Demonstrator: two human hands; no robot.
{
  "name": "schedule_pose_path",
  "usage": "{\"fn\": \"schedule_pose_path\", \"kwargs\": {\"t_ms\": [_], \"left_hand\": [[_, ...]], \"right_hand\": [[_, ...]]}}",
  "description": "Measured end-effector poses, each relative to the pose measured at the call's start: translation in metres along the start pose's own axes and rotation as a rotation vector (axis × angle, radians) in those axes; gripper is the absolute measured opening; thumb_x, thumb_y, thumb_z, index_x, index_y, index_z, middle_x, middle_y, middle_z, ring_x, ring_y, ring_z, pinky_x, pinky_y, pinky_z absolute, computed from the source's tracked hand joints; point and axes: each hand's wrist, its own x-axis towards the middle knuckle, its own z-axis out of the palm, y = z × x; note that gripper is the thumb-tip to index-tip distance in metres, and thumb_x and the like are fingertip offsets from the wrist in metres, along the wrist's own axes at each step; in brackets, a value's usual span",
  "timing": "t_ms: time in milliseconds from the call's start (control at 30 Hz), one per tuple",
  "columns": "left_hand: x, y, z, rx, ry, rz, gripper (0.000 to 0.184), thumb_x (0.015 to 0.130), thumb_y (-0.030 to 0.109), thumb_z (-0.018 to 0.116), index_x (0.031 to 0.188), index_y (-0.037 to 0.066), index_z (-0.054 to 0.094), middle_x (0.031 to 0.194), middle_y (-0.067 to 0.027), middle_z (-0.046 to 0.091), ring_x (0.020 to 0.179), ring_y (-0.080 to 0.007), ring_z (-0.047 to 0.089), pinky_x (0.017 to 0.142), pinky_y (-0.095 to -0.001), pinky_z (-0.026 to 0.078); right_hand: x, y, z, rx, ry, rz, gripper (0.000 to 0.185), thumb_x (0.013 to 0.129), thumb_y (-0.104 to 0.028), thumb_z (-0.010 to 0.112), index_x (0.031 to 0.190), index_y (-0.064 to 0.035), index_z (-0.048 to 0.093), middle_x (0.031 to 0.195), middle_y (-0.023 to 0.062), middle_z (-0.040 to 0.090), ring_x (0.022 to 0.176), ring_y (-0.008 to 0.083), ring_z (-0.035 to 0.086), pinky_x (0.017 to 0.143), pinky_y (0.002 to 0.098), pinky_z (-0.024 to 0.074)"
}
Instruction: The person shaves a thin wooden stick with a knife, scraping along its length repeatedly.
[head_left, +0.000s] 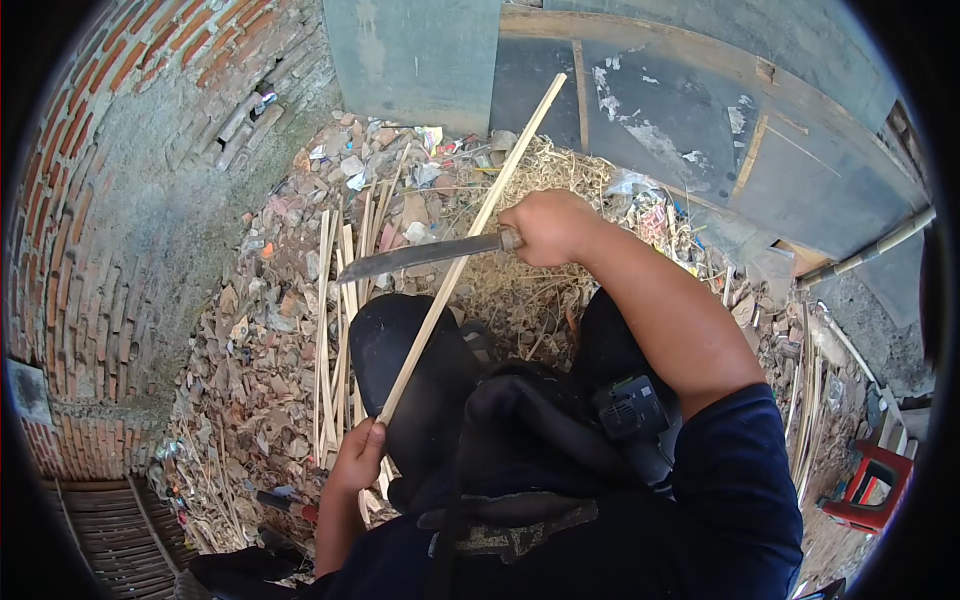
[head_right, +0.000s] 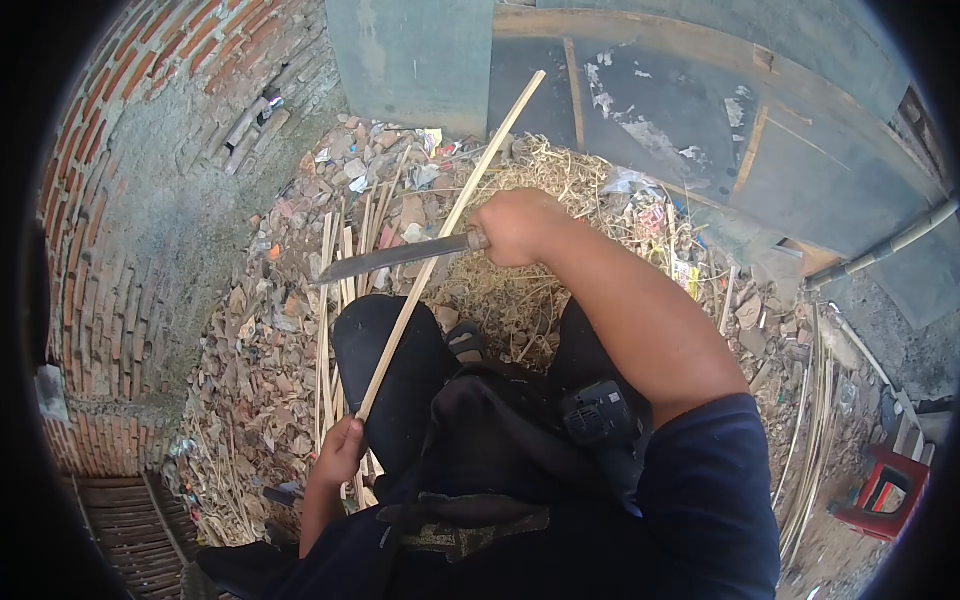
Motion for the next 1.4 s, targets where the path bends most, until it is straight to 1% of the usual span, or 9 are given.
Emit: {"fn": "schedule_pose_path", "kwargs": {"t_ms": [133, 300, 400, 600, 800, 1000, 1200, 1300, 1400], "left_hand": [[-0.002, -0.004, 0.003, -0.045, 0.012, -0.007, 0.039, 0.11, 0.043, 0.045, 0.089, 0.01, 0.05, 0.067, 0.0084, 0.041, 0.057, -0.0034, 0.035, 0.051, -0.0239, 0.03], [-0.005, -0.002, 0.001, 0.063, 0.047, 0.038, 0.04, 0.111, 0.043, 0.044, 0.091, 0.01, 0.052, 0.068, 0.0088, 0.042, 0.058, -0.0031, 0.035, 0.052, -0.0234, 0.029], [-0.004, 0.004, 0.001, 0.015, 0.01, -0.005, 0.04, 0.111, 0.043, 0.043, 0.091, 0.01, 0.052, 0.067, 0.0089, 0.041, 0.057, -0.0031, 0.035, 0.051, -0.0234, 0.029], [0.005, 0.0, 0.003, -0.049, 0.023, 0.001, 0.042, 0.111, 0.041, 0.045, 0.086, 0.007, 0.051, 0.067, 0.007, 0.042, 0.059, -0.0041, 0.036, 0.053, -0.025, 0.031], [-0.006, 0.014, 0.005, 0.095, 0.085, 0.015, 0.043, 0.111, 0.038, 0.046, 0.084, 0.004, 0.052, 0.07, 0.004, 0.046, 0.064, -0.0071, 0.041, 0.058, -0.0274, 0.037], [-0.006, 0.015, 0.005, 0.197, 0.094, 0.073, 0.044, 0.11, 0.037, 0.047, 0.086, 0.001, 0.055, 0.068, -0.0008, 0.049, 0.065, -0.0102, 0.045, 0.058, -0.0312, 0.041], [-0.009, 0.059, -0.005, 0.605, 0.197, 0.084, 0.053, 0.105, 0.049, 0.051, 0.083, 0.001, 0.059, 0.069, -0.0238, 0.062, 0.069, -0.0461, 0.064, 0.062, -0.0508, 0.049], [-0.008, 0.098, -0.025, 0.865, 0.265, 0.095, 0.049, 0.101, 0.049, 0.056, 0.084, 0.003, 0.061, 0.067, -0.0229, 0.063, 0.068, -0.0476, 0.064, 0.062, -0.0548, 0.049], [-0.003, 0.138, -0.043, 1.096, 0.315, 0.148, 0.046, 0.098, 0.049, 0.06, 0.084, 0.005, 0.061, 0.064, -0.0201, 0.063, 0.065, -0.0442, 0.065, 0.06, -0.0547, 0.05]], "right_hand": [[0.021, 0.032, 0.003, 0.263, -0.034, 0.206, 0.032, 0.078, -0.021, 0.067, 0.108, -0.01, 0.071, 0.101, 0.0188, 0.073, 0.099, 0.0376, 0.07, 0.087, 0.0485, 0.0558], [0.024, 0.057, 0.013, 0.232, 0.102, 0.305, 0.032, 0.08, -0.022, 0.067, 0.108, -0.0085, 0.072, 0.101, 0.02, 0.073, 0.098, 0.0375, 0.07, 0.089, 0.0487, 0.0554], [0.01, 0.038, 0.011, 0.232, 0.137, 0.181, 0.027, 0.076, -0.021, 0.07, 0.1, -0.0073, 0.07, 0.089, 0.0191, 0.072, 0.09, 0.0391, 0.07, 0.082, 0.0491, 0.0553], [-0.002, -0.001, -0.002, 0.054, -0.011, -0.109, 0.021, 0.075, -0.021, 0.07, 0.091, -0.0071, 0.069, 0.087, 0.0181, 0.072, 0.086, 0.037, 0.071, 0.078, 0.0483, 0.0554], [0.032, 0.073, 0.016, 0.353, 0.175, 0.359, 0.034, 0.08, -0.023, 0.065, 0.11, -0.0082, 0.072, 0.101, 0.0196, 0.073, 0.098, 0.0384, 0.07, 0.088, 0.0489, 0.0555], [0.007, 0.056, -0.001, 0.222, 0.238, 0.308, 0.039, 0.082, -0.025, 0.066, 0.117, -0.0081, 0.07, 0.1, 0.0202, 0.074, 0.1, 0.0385, 0.07, 0.09, 0.0484, 0.0561], [-0.01, 0.048, -0.017, 0.205, 0.403, 0.188, 0.036, 0.082, -0.026, 0.074, 0.114, -0.0097, 0.071, 0.086, 0.0204, 0.072, 0.088, 0.0389, 0.072, 0.081, 0.0487, 0.057], [-0.02, 0.032, -0.035, 0.257, 0.391, 0.235, 0.039, 0.083, -0.031, 0.078, 0.114, -0.0081, 0.072, 0.089, 0.0198, 0.072, 0.088, 0.0388, 0.071, 0.08, 0.0478, 0.0563], [-0.012, 0.036, -0.015, 0.319, 0.566, 0.013, 0.037, 0.084, -0.032, 0.079, 0.11, -0.0069, 0.072, 0.095, 0.0185, 0.072, 0.091, 0.0383, 0.07, 0.081, 0.0471, 0.0559]]}}
